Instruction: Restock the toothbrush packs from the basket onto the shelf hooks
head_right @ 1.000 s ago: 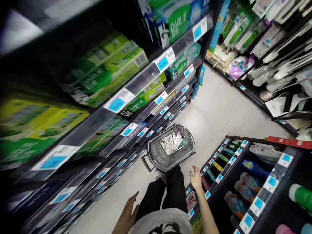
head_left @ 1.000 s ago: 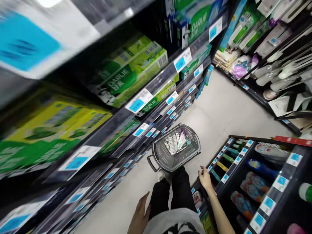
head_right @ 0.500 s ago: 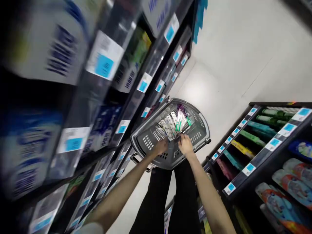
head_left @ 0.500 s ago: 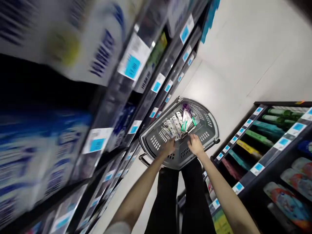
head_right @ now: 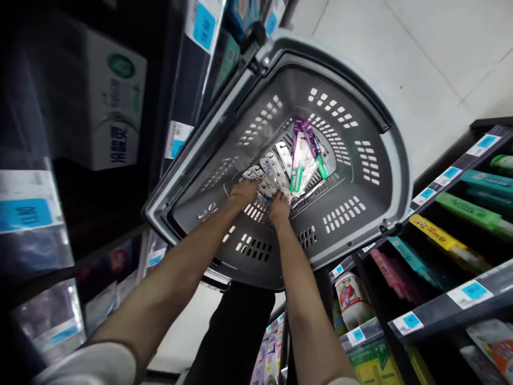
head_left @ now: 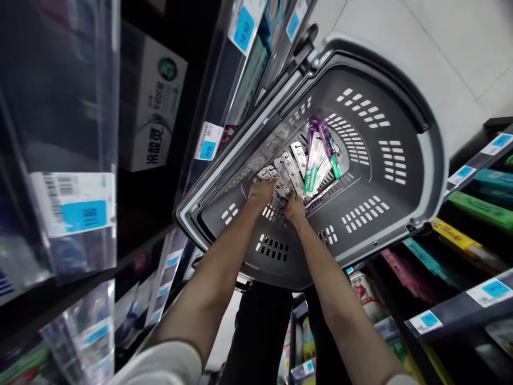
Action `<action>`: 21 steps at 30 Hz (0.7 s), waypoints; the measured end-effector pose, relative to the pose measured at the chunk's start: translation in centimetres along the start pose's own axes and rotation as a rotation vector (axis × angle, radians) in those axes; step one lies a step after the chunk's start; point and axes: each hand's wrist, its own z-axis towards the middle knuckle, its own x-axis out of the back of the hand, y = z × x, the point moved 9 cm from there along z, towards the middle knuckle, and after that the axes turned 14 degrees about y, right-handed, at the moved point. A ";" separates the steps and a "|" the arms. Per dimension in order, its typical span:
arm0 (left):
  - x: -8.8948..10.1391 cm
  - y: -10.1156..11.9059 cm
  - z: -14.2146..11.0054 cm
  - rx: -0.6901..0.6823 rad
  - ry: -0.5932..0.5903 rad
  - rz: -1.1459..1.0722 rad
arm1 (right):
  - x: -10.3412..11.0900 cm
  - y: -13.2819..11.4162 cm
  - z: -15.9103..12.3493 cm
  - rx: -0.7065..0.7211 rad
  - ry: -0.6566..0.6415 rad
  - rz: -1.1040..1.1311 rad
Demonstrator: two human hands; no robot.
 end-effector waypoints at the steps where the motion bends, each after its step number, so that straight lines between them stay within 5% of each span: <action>1: -0.2 -0.2 -0.2 -0.009 0.009 -0.002 | -0.3 0.2 0.0 -0.013 0.015 -0.016; 12: -1.3 1.8 -1.8 -0.059 0.176 -0.119 | -2.0 1.8 0.4 0.122 -0.027 -0.091; 21: -1.1 2.9 -9.0 -0.011 0.300 -0.320 | 0.4 1.9 -3.7 0.218 -0.055 -0.053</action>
